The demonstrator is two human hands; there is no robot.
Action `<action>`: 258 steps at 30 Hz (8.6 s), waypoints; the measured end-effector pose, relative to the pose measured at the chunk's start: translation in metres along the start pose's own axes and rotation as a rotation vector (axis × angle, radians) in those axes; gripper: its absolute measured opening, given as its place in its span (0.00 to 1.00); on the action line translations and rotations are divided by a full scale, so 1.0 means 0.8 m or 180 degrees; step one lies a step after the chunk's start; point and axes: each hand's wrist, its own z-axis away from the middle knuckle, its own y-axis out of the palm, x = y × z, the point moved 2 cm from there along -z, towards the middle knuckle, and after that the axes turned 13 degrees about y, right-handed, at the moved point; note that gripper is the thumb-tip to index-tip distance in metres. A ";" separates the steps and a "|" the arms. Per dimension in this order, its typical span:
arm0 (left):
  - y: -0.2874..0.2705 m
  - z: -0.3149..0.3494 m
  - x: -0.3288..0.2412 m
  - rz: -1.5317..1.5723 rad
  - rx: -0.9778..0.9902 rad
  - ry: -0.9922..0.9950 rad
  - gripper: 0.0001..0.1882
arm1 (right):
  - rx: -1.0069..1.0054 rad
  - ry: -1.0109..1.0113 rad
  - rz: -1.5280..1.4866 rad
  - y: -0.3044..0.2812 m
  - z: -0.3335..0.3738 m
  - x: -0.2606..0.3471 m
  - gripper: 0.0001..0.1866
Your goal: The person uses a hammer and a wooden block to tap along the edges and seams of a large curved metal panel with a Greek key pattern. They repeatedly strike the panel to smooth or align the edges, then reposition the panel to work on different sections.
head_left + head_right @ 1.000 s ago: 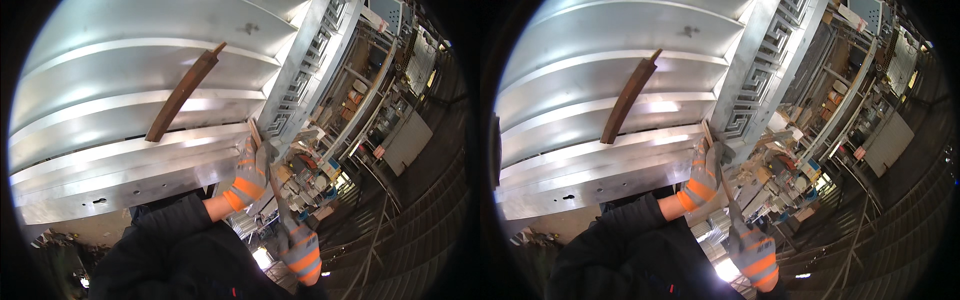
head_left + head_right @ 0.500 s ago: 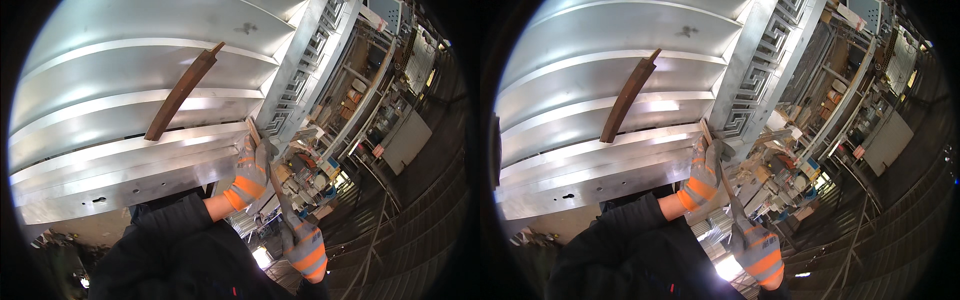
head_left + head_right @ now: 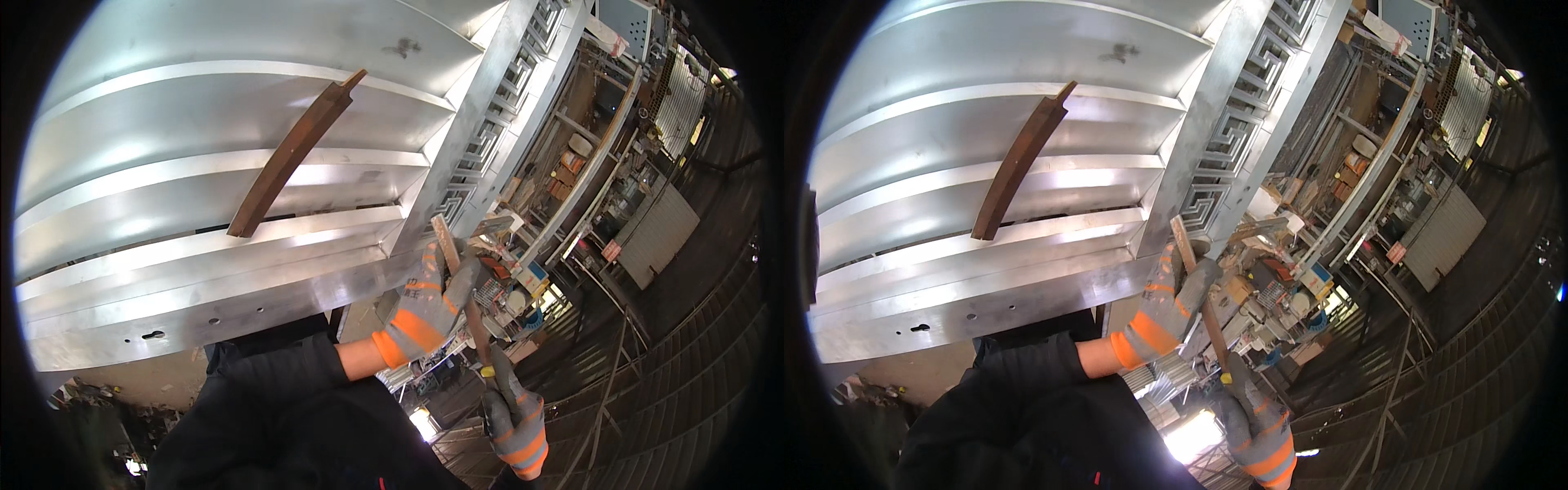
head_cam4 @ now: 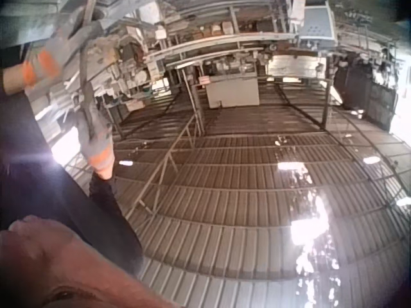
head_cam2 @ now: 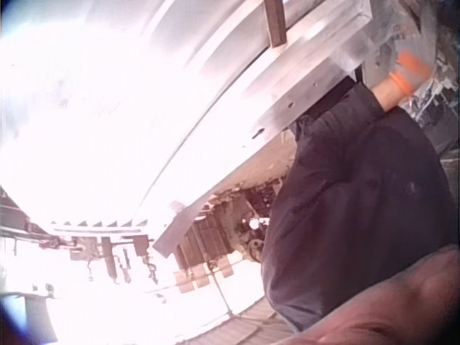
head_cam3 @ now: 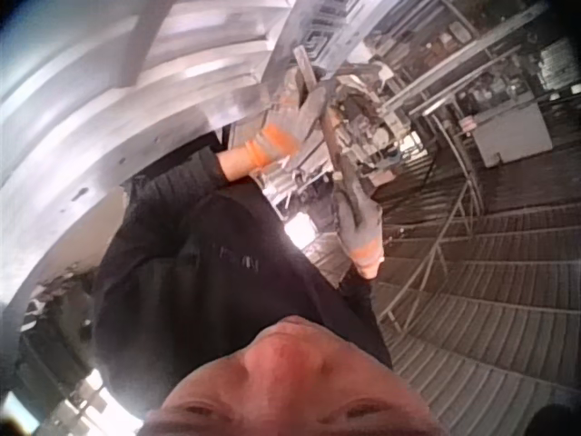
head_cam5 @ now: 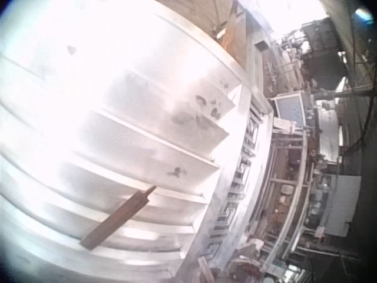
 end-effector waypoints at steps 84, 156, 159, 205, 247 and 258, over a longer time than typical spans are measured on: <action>-0.158 -0.038 -0.003 -0.3379 0.0455 0.1106 0.32 | -0.1118 -0.0182 -0.2858 0.093 -0.195 -0.150 0.23; -0.513 -0.155 -0.049 -0.5982 -0.0966 0.0738 0.30 | -0.1821 -0.1506 -0.5478 0.229 -0.441 -0.139 0.25; -0.508 -0.154 -0.050 -0.5716 -0.1115 0.0653 0.31 | -0.1672 -0.1545 -0.5445 0.236 -0.451 -0.144 0.23; -0.493 -0.172 -0.076 -0.5318 -0.0847 0.1102 0.33 | -0.2712 -0.0462 -0.2492 0.246 -0.471 -0.207 0.25; -0.493 -0.161 -0.089 -0.5116 -0.1037 0.0723 0.35 | -0.2993 -0.1178 -0.3221 0.258 -0.522 -0.217 0.23; -0.504 -0.155 -0.069 -0.4879 -0.1105 0.0817 0.34 | -0.3562 -0.1162 -0.0748 0.269 -0.509 -0.222 0.30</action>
